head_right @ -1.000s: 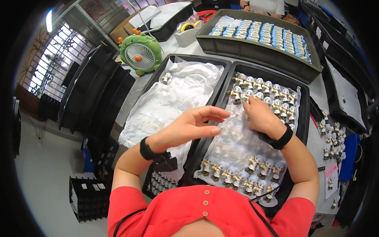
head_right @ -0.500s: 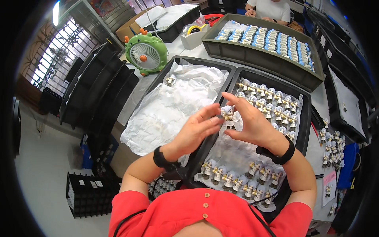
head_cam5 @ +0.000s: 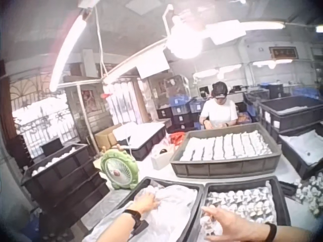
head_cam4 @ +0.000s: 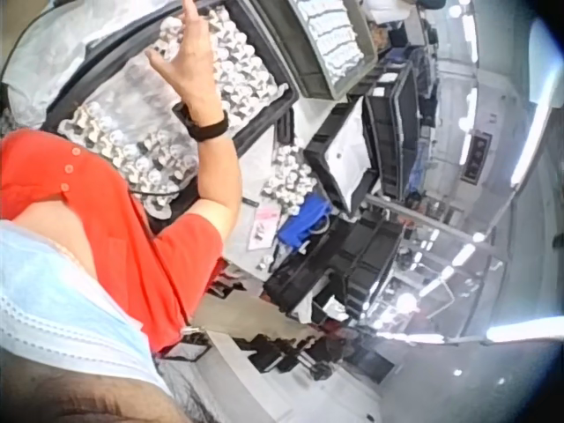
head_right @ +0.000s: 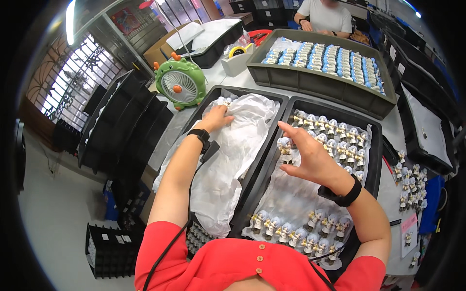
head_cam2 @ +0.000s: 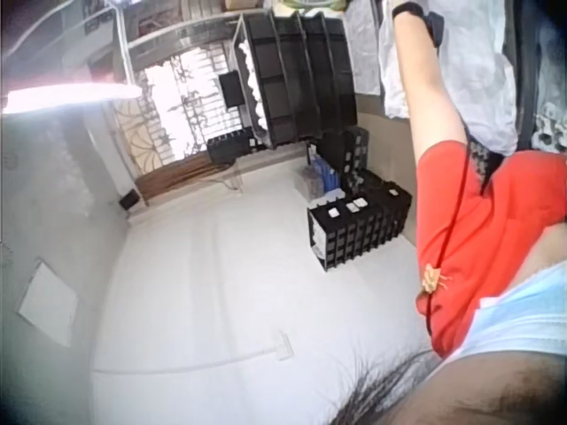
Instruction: The person arranges small, wrapped cylindrical items into black trays lined with white tissue paper. They pick up individual items, inspect them, and place them in rows within the trays. The person also adjusts the tissue paper to ensure the items are neatly organized.
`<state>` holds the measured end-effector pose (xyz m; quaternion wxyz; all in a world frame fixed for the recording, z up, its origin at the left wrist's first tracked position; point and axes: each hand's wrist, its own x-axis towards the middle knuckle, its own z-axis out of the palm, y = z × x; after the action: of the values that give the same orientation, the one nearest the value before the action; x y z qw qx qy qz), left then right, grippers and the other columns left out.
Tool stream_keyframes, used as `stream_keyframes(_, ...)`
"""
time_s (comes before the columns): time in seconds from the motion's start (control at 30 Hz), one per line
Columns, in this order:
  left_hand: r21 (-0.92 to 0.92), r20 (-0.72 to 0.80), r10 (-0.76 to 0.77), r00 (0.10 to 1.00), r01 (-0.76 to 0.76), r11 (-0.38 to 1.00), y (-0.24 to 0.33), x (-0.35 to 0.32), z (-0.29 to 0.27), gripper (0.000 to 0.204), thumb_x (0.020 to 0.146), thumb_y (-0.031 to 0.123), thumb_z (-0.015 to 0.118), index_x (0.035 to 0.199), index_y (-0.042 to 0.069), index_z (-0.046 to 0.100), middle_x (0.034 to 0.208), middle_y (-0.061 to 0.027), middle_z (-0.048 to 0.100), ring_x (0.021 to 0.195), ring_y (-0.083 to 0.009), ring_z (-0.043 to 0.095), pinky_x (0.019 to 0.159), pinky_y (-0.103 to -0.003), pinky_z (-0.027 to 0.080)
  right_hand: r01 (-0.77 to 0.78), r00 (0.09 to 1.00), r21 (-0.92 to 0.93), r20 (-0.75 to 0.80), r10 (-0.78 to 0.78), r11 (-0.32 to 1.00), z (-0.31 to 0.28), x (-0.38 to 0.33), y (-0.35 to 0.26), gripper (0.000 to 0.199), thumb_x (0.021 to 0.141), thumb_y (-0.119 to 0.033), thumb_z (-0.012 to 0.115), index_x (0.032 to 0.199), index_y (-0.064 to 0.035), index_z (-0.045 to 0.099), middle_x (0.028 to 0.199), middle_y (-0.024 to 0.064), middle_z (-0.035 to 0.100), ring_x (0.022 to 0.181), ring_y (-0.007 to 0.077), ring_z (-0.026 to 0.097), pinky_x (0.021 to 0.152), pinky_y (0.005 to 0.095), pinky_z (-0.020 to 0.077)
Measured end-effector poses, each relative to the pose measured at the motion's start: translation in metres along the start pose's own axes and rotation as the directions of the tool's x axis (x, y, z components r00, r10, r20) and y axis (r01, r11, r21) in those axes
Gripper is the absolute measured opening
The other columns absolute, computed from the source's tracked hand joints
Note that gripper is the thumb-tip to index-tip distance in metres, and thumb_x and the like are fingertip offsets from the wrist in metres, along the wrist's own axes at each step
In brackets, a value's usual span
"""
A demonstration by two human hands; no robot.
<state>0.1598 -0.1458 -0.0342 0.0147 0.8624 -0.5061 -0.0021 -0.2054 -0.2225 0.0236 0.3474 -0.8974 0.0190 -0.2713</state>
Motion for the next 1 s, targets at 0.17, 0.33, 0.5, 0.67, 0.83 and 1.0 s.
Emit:
stream_keyframes(0.17, -0.021, -0.013, 0.047, 0.999, -0.047, 0.999, -0.008, 0.001, 0.013, 0.048, 0.082, 0.044, 0.06, 0.109, 0.005, 0.057, 0.116, -0.0182, 0.056, 0.112, -0.0338, 0.051, 0.092, -0.046, 0.041, 0.019, 1.0, -0.007, 0.021, -0.019, 1.0, 0.002, 0.001, 0.003, 0.086, 0.064, -0.007, 0.076, 0.139, -0.0082, 0.035, 0.113, 0.0149, 0.052, 0.101, 0.0293, 0.056, 0.088, 0.0358, 0.0468)
stream_keyframes(0.33, 0.032, 0.04, 0.025, 0.999, -0.026, 0.999, 0.001, -0.006, 0.007, 0.052, 0.082, 0.045, 0.061, 0.117, 0.008, 0.056, 0.126, -0.0174, 0.05, 0.12, -0.034, 0.044, 0.096, -0.051, 0.037, -0.003, 0.999, -0.003, 0.046, 0.003, 1.0, 0.003, 0.0, 0.003, 0.086, 0.065, -0.006, 0.076, 0.139, -0.0085, 0.034, 0.115, 0.0148, 0.052, 0.102, 0.0308, 0.055, 0.091, 0.0367, 0.0455)
stream_keyframes(0.5, 0.123, 0.061, 0.042, 0.997, -0.049, 0.991, 0.015, -0.02, -0.013, 0.055, 0.083, 0.042, 0.061, 0.126, 0.009, 0.052, 0.132, -0.0167, 0.045, 0.123, -0.0336, 0.042, 0.1, -0.053, 0.033, 0.014, 0.999, 0.011, 0.035, -0.015, 1.0, 0.001, 0.001, 0.0, 0.088, 0.064, -0.006, 0.076, 0.14, -0.0087, 0.032, 0.114, 0.0149, 0.053, 0.103, 0.0301, 0.055, 0.09, 0.0363, 0.0458)
stream_keyframes(0.67, -0.422, 0.032, 0.382, 0.923, -0.334, 0.843, 0.064, -0.074, -0.06, 0.053, 0.088, 0.023, 0.06, 0.134, 0.003, 0.042, 0.139, -0.0174, 0.041, 0.125, -0.0331, 0.044, 0.103, -0.041, 0.036, 0.09, 0.994, 0.046, -0.071, -0.087, 0.995, 0.006, 0.001, 0.001, 0.091, 0.065, -0.007, 0.078, 0.142, -0.0071, 0.03, 0.116, 0.0154, 0.053, 0.106, 0.028, 0.055, 0.089, 0.0352, 0.0467)
stream_keyframes(0.83, -0.99, 0.143, 0.389, 0.91, 0.128, 0.064, 0.141, -0.165, -0.088, 0.067, 0.091, 0.015, 0.06, 0.145, 0.003, 0.021, 0.138, -0.0136, 0.037, 0.124, -0.0215, 0.044, 0.101, -0.034, 0.039, 0.161, 0.972, 0.093, -0.187, -0.141, 0.983, 0.006, -0.003, -0.009, 0.095, 0.066, -0.007, 0.079, 0.144, -0.0058, 0.024, 0.121, 0.0156, 0.052, 0.11, 0.0259, 0.054, 0.092, 0.0351, 0.0459)
stream_keyframes(1.0, -0.952, 0.041, 0.377, 0.925, 0.151, -0.267, 0.166, -0.182, -0.068, 0.066, 0.089, 0.011, 0.061, 0.143, 0.002, 0.024, 0.131, -0.013, 0.041, 0.108, -0.0156, 0.054, 0.09, -0.028, 0.046, 0.216, 0.957, 0.093, -0.219, -0.192, 0.972, 0.015, -0.005, -0.009, 0.095, 0.066, -0.006, 0.078, 0.144, -0.0056, 0.024, 0.121, 0.0153, 0.053, 0.107, 0.0257, 0.055, 0.092, 0.0355, 0.0457)
